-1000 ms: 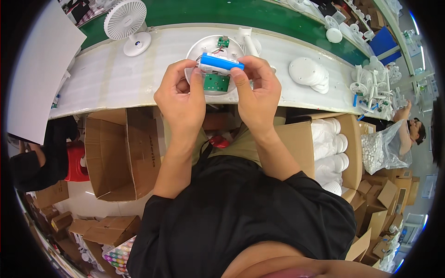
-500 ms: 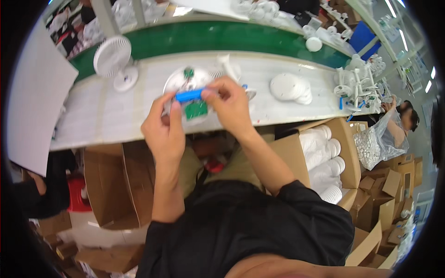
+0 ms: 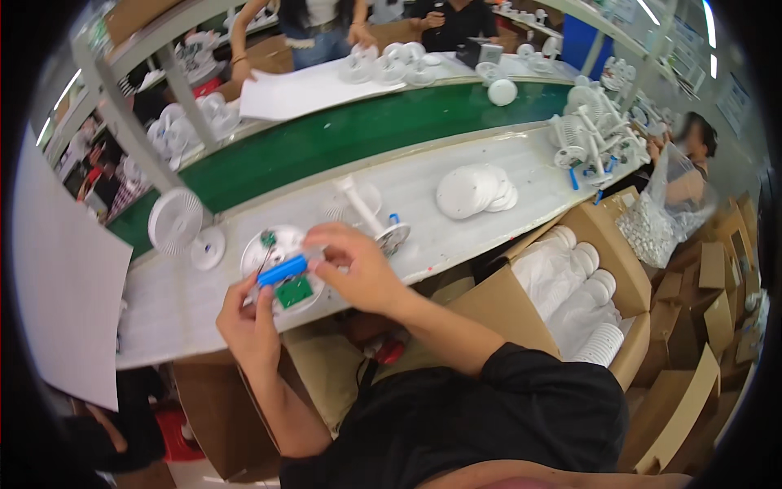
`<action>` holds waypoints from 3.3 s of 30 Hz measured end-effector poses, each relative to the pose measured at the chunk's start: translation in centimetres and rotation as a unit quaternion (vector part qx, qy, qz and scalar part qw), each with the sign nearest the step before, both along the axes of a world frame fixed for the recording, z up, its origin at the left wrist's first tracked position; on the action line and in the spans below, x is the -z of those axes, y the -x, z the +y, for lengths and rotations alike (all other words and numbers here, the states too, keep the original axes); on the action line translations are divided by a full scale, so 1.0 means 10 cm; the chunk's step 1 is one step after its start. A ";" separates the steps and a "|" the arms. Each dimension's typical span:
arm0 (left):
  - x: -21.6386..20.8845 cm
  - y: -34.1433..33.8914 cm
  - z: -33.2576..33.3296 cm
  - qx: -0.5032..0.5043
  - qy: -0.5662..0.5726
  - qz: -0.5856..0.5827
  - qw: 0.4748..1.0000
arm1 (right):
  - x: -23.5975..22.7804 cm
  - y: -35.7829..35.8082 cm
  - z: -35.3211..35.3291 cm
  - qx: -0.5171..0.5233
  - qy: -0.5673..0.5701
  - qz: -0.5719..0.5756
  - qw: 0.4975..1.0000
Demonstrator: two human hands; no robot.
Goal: Assembling small portable electric fans on a production line by installing batteries and snapping housing components together.
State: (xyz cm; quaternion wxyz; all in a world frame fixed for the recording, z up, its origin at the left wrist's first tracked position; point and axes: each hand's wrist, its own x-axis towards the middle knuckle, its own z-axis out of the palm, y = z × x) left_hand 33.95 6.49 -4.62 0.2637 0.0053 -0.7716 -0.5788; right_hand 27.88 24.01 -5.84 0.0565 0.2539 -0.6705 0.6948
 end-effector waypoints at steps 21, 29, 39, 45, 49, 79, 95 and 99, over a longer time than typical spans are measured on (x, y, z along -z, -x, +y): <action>0.00 -0.22 -0.03 -0.002 -0.042 -0.066 0.997 | 0.10 -0.03 -0.09 0.006 0.035 -0.007 0.999; 0.33 -0.25 -0.23 -0.103 -0.143 -0.015 0.984 | -0.02 -0.34 0.11 0.066 -0.030 0.100 0.992; 0.18 -0.24 -0.23 -0.082 -0.191 -0.002 0.978 | 0.43 0.35 2.03 0.472 -0.200 0.109 0.852; 0.13 -0.19 -0.15 -0.095 -0.222 -0.008 0.970 | 1.15 1.09 1.94 0.555 -0.459 0.120 0.683; 0.32 -0.20 -0.14 -0.093 -0.216 -0.004 0.972 | 1.16 0.90 1.86 0.491 -0.396 0.096 0.770; 0.45 -0.19 0.56 -0.053 -0.228 0.027 0.972 | -0.16 -0.41 0.71 -0.021 0.194 -0.124 0.973; 0.49 -0.44 0.61 -0.056 -0.104 0.008 0.993 | -0.19 -0.42 0.27 0.040 -0.025 -0.095 0.994; 0.55 -0.41 0.50 -0.025 -0.214 0.062 0.975 | -0.09 -0.34 0.20 0.013 -0.036 -0.101 0.994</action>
